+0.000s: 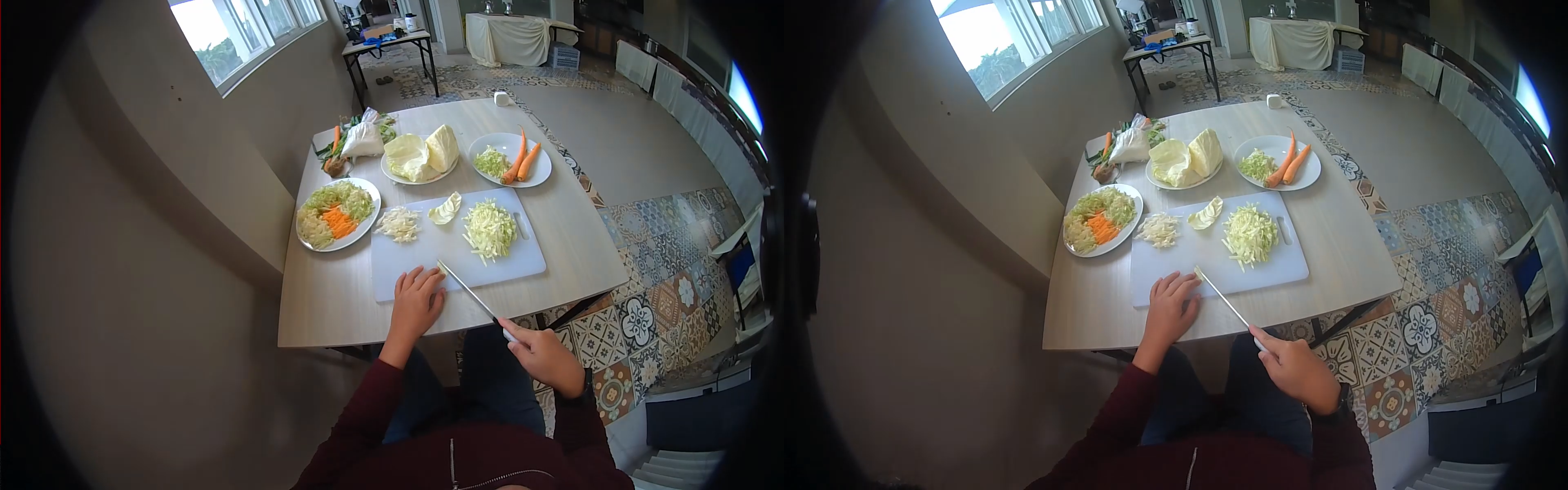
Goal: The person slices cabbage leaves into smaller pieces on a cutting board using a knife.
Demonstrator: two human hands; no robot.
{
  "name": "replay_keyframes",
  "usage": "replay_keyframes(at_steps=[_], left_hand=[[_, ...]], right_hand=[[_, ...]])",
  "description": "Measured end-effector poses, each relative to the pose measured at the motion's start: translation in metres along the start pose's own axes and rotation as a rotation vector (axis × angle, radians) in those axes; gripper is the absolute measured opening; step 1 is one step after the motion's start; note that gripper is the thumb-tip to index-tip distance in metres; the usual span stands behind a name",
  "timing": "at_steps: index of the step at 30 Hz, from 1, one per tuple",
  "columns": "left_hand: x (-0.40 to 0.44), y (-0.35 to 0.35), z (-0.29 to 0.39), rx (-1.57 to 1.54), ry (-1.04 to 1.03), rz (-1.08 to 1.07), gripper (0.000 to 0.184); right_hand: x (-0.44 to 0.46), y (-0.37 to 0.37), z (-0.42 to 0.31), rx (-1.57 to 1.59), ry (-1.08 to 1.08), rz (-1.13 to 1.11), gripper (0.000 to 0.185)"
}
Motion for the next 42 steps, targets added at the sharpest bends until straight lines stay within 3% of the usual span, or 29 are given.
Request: replay_keyframes(at_steps=[9,15,18,33,42], left_hand=[[-0.001,0.001,0.000,0.003,-0.005,0.001,0.031],[-0.001,0.000,-0.001,0.012,-0.015,0.001,0.032],[-0.001,0.000,-0.001,0.004,-0.016,0.005,0.032],[0.000,0.002,0.002,0.049,-0.052,0.033,0.036],[0.000,0.002,0.002,0.039,-0.037,0.006,0.036]], right_hand=[[0.037,-0.034,0.004,0.017,0.241,0.168,0.049],[0.018,-0.032,0.009,0.023,0.237,0.171,0.049],[0.008,-0.023,0.004,0.000,0.129,0.115,0.046],[0.001,-0.017,0.022,-0.042,0.212,0.264,0.047],[0.004,-0.019,0.015,-0.009,0.159,0.175,0.047]])
Point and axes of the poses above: each hand's wrist, its own x-axis towards the middle knuckle, its own y-axis out of the back of the hand, z = x × y, the point moved 6 cm from there along x, towards the middle knuckle, and after that the axes turned 8 degrees about z, right-handed, at the moved point
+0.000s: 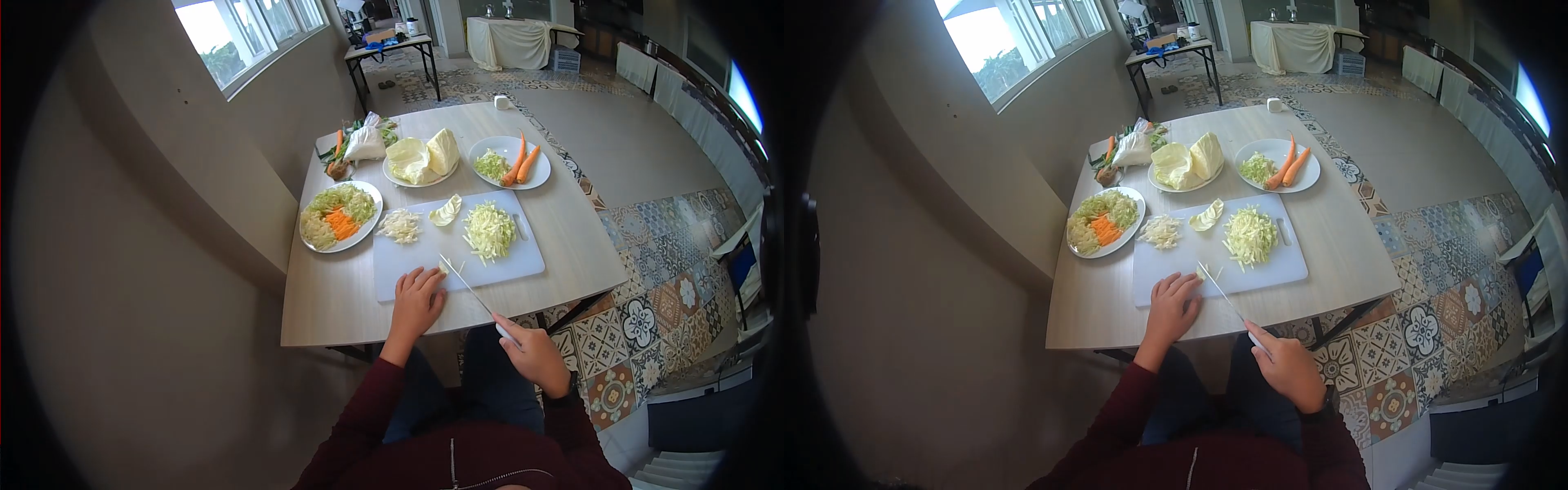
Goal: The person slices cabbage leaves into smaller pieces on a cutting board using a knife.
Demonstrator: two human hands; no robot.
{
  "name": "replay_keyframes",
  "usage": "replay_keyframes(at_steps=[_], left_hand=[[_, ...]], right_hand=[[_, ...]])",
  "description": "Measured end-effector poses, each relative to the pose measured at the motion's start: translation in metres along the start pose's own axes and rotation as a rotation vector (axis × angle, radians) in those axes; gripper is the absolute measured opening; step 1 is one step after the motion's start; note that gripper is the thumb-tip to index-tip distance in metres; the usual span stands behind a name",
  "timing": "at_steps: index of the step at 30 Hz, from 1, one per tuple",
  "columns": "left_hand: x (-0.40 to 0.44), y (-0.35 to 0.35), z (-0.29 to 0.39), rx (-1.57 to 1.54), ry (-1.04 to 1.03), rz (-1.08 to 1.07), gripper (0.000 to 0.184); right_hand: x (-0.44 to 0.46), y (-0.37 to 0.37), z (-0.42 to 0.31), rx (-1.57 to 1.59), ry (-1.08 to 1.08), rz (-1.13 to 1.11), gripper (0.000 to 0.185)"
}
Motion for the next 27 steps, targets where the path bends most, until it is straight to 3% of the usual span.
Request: replay_keyframes(at_steps=[15,18,27], left_hand=[[0.000,-0.001,-0.001,0.002,-0.009,0.011,0.037],[-0.001,-0.001,-0.001,-0.004,-0.006,0.011,0.036],[0.000,-0.001,-0.001,-0.027,0.015,0.002,0.035]], right_hand=[[-0.005,-0.003,-0.005,0.043,0.067,0.028,0.047],[-0.009,0.004,-0.011,0.002,-0.049,-0.051,0.047],[-0.007,0.010,-0.021,-0.005,-0.059,-0.090,0.046]])
Point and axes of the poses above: each hand's wrist, its own x-axis towards the middle knuckle, its own y-axis out of the back of the hand, z = x × y, the point moved 6 cm from there along x, towards the middle knuckle, and after that the axes turned 8 degrees about z, right-handed, at the moved point
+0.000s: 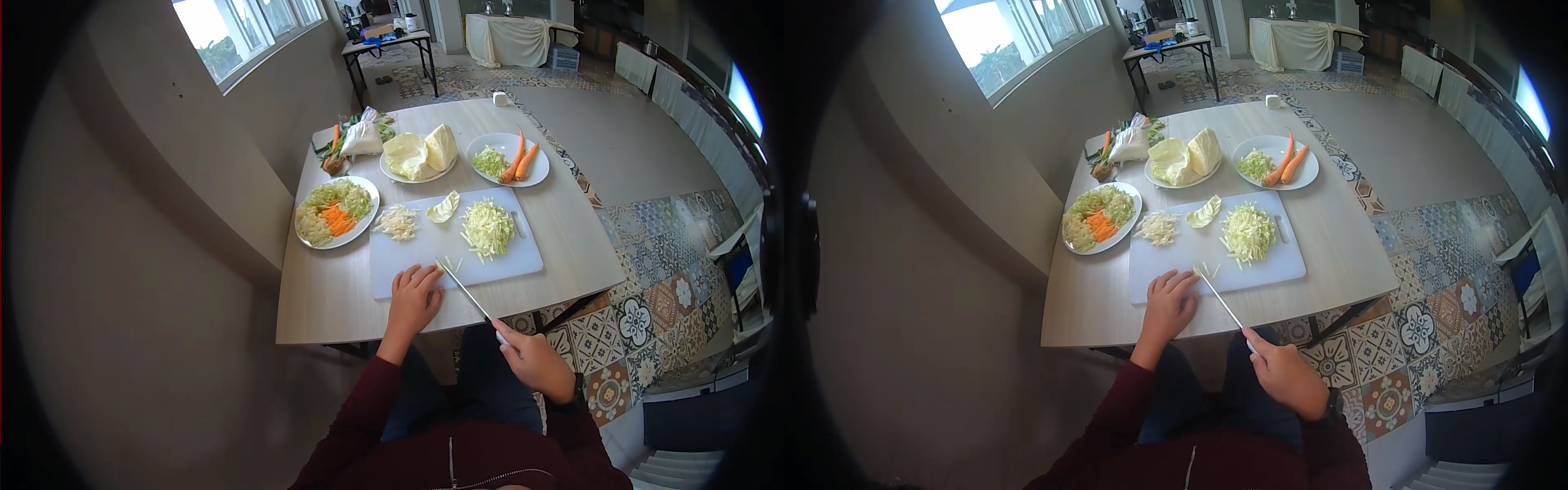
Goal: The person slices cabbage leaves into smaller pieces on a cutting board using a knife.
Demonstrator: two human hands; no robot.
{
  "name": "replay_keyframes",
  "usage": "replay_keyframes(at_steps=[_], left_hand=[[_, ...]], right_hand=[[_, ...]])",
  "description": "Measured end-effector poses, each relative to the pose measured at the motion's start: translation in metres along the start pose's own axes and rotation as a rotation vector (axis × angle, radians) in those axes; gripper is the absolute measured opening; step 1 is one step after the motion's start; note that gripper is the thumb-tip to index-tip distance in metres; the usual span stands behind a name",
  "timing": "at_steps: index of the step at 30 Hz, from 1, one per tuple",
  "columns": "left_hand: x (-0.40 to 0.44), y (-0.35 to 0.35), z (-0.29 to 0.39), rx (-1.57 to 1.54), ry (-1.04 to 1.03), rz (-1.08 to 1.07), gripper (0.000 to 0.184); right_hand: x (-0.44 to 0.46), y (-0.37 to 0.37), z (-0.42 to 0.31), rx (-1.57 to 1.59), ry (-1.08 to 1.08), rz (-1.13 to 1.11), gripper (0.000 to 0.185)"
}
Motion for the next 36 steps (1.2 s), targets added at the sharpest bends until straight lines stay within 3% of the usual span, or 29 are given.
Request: replay_keyframes(at_steps=[6,21,36], left_hand=[[-0.001,-0.001,-0.001,0.015,0.012,-0.013,0.037],[-0.001,0.001,0.001,0.014,0.007,-0.013,0.037],[-0.001,0.000,-0.002,-0.032,-0.002,0.043,0.032]], right_hand=[[0.027,-0.025,0.007,0.033,0.128,0.108,0.046],[-0.011,-0.001,0.002,-0.009,-0.029,0.009,0.046],[-0.003,-0.008,0.008,0.062,0.064,0.157,0.046]])
Point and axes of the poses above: each hand's wrist, its own x-axis towards the middle knuckle, its own y-axis out of the back of the hand, z = x × y, the point moved 6 cm from there along x, towards the middle knuckle, and after that the axes turned 8 degrees about z, right-handed, at the moved point
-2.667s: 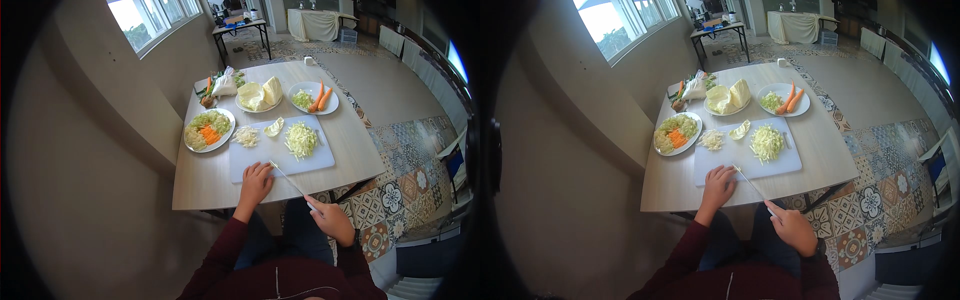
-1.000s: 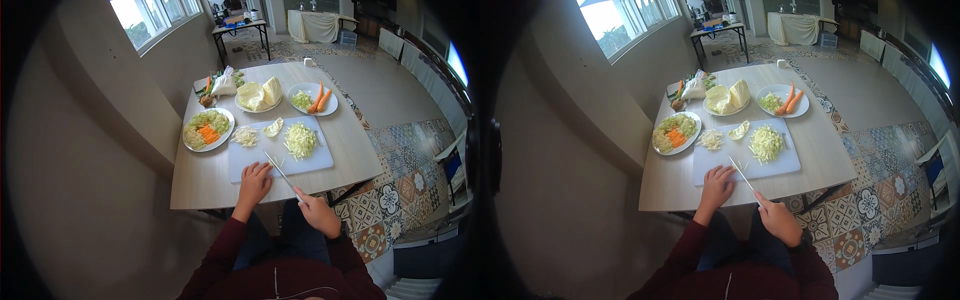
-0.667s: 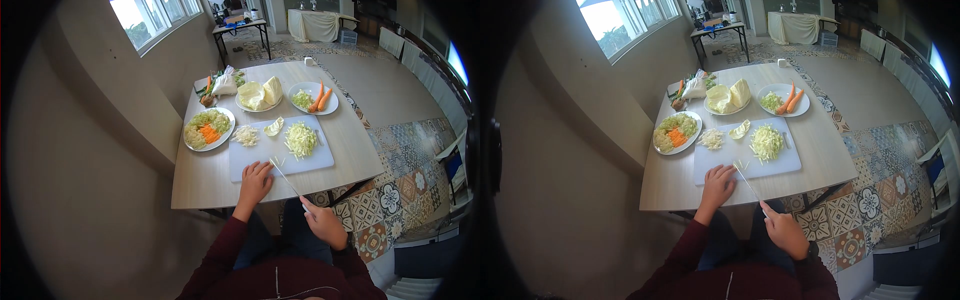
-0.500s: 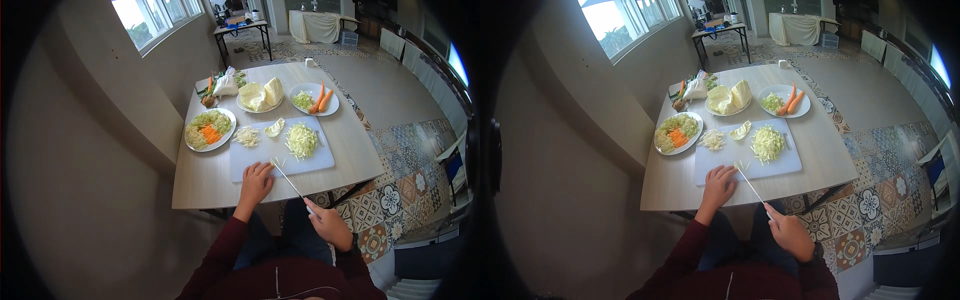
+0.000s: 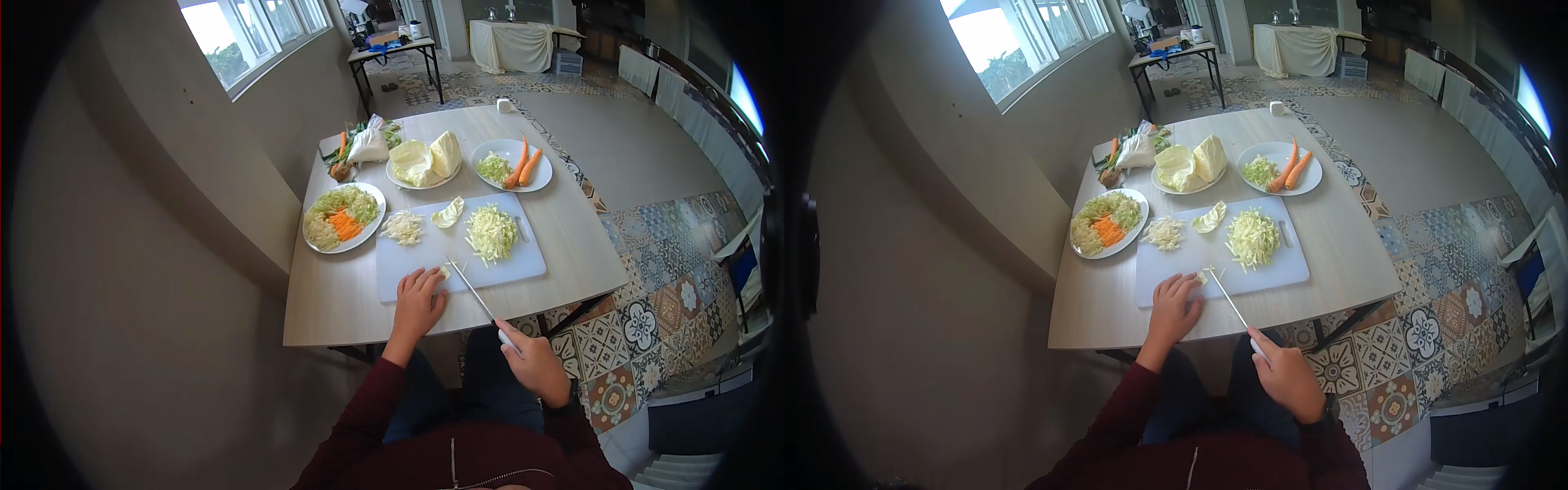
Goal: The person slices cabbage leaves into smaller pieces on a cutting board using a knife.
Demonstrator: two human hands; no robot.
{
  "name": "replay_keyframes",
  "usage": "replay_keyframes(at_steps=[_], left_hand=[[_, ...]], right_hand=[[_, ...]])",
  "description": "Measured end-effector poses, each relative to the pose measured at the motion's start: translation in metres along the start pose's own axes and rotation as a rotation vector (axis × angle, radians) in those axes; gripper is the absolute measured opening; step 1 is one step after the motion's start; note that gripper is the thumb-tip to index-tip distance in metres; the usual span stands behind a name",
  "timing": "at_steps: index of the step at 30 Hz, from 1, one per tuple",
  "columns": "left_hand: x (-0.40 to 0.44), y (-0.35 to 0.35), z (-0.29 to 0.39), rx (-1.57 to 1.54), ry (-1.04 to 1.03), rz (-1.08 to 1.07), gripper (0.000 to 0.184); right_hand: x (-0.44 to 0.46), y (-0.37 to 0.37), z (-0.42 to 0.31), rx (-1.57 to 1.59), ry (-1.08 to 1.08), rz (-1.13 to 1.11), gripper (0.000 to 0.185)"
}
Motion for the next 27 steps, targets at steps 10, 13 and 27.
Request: replay_keyframes(at_steps=[10,13,27], left_hand=[[0.001,0.002,0.002,0.027,-0.022,0.019,0.032],[0.000,0.001,0.000,0.011,0.004,0.003,0.031],[0.000,0.002,0.002,0.069,-0.008,0.008,0.034]], right_hand=[[0.003,-0.002,0.000,-0.018,0.009,-0.013,0.047],[0.007,-0.009,0.003,-0.012,0.043,0.013,0.047],[0.004,-0.004,0.001,0.007,0.020,0.015,0.048]])
Point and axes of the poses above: each hand's wrist, its own x-axis towards the middle knuckle, its own y-axis out of the back of the hand, z = x × y, the point moved 6 cm from there along x, towards the middle knuckle, and after that the axes turned 8 degrees about z, right-handed, at the moved point
